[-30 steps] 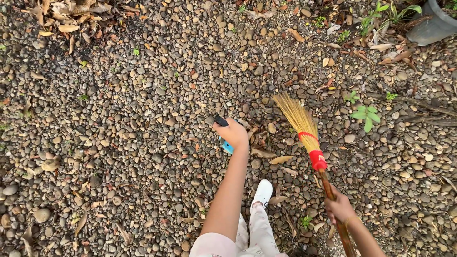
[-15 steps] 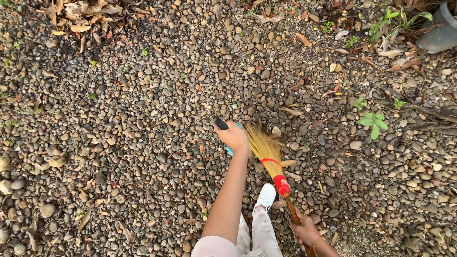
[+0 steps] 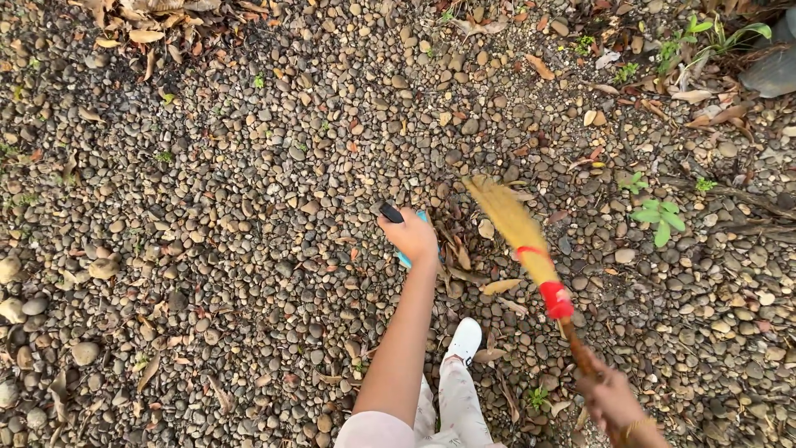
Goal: Sweeping dry leaves from a gravel path into a small blue dustpan using a broom.
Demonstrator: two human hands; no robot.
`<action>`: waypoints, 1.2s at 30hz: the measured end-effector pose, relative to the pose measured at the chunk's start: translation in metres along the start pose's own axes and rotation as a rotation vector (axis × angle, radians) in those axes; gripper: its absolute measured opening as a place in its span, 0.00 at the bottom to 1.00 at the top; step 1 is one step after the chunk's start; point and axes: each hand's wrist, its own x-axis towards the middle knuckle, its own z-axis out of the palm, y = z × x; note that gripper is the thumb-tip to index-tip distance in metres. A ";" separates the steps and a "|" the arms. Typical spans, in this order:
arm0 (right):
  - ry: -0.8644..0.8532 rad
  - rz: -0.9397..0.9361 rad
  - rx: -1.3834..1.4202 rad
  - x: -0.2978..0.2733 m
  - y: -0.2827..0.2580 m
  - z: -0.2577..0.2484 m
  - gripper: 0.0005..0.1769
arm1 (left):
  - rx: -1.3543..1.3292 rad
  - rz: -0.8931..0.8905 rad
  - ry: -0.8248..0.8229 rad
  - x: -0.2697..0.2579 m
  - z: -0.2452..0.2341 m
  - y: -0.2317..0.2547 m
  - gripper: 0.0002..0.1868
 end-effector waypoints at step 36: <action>0.219 0.041 -0.044 0.017 0.043 -0.063 0.42 | -0.036 -0.036 -0.055 0.035 -0.011 -0.005 0.14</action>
